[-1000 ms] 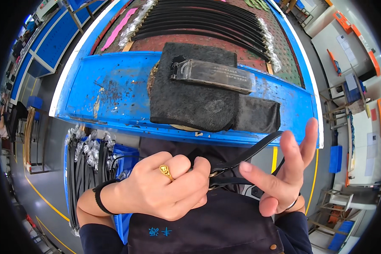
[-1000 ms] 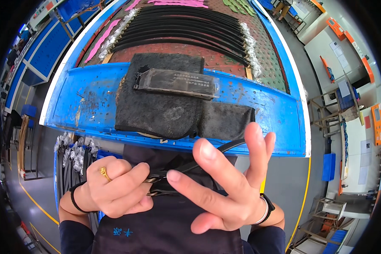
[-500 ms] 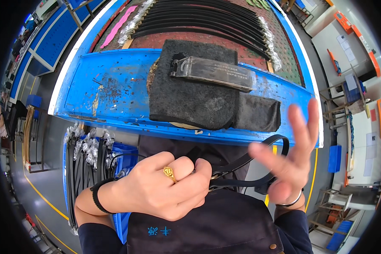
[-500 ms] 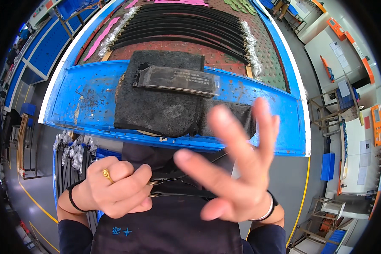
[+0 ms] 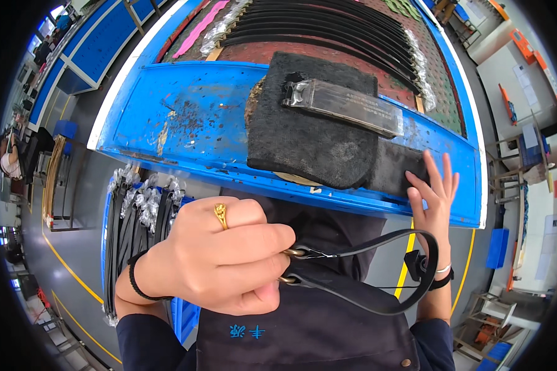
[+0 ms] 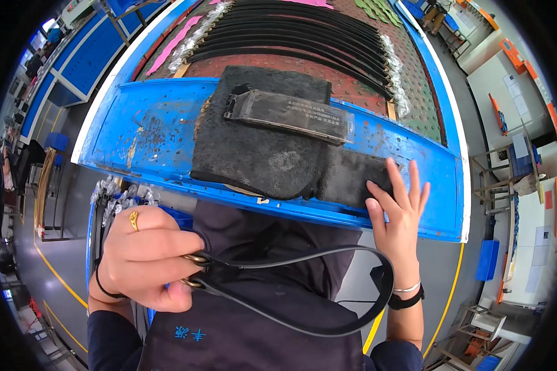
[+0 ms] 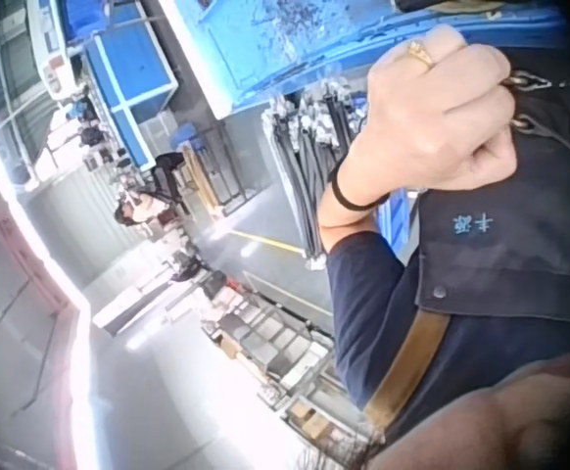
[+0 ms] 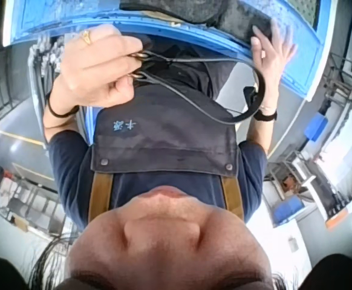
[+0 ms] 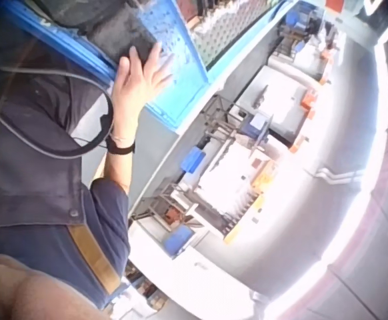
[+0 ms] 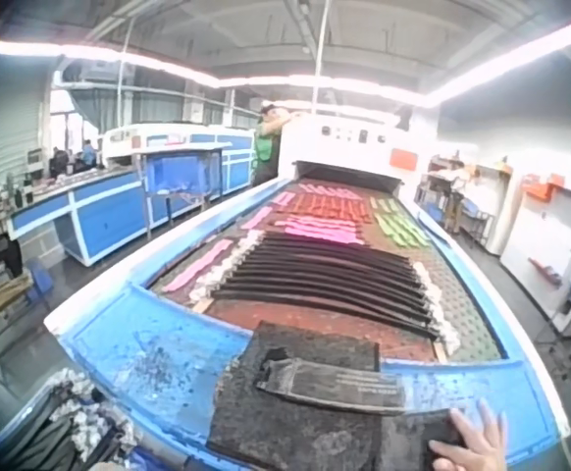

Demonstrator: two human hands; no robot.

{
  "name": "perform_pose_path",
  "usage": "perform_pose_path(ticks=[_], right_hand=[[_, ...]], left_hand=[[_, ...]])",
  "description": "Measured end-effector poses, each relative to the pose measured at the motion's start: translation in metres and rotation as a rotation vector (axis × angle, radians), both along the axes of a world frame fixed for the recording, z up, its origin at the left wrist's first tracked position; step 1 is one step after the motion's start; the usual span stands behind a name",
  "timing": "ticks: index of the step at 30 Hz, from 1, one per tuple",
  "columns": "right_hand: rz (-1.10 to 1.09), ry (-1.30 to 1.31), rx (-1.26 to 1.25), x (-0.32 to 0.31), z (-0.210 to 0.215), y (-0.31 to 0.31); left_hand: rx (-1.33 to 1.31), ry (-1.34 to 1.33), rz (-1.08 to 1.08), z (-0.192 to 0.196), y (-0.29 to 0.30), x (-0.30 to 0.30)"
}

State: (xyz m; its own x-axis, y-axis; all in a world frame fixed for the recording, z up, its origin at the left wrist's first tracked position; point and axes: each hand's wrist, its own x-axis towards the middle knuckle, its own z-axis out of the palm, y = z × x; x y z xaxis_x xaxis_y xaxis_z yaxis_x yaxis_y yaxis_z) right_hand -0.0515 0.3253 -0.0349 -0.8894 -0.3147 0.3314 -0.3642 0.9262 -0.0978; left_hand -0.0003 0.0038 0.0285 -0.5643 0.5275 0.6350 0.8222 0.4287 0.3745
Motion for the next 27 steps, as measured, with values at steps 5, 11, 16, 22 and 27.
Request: perform_pose_path(ticks=[5, 11, 16, 22, 27], right_hand=[[0.134, 0.045, -0.087, 0.014, 0.052, -0.006], [0.700, 0.193, 0.195, 0.045, 0.092, -0.031], [0.782, 0.193, 0.254, 0.042, 0.092, -0.044], [0.802, 0.200, 0.227, 0.040, 0.088, -0.048], [0.761, 0.129, -0.398, 0.037, 0.083, -0.029]], left_hand=[[0.034, -0.160, -0.054, 0.005, 0.002, -0.006], [0.028, -0.208, -0.083, 0.010, 0.009, -0.006], [0.032, -0.207, -0.128, 0.011, 0.011, -0.007], [0.022, -0.197, -0.138, 0.014, 0.011, -0.005], [0.021, -0.118, -0.130, 0.012, 0.009, -0.003]])
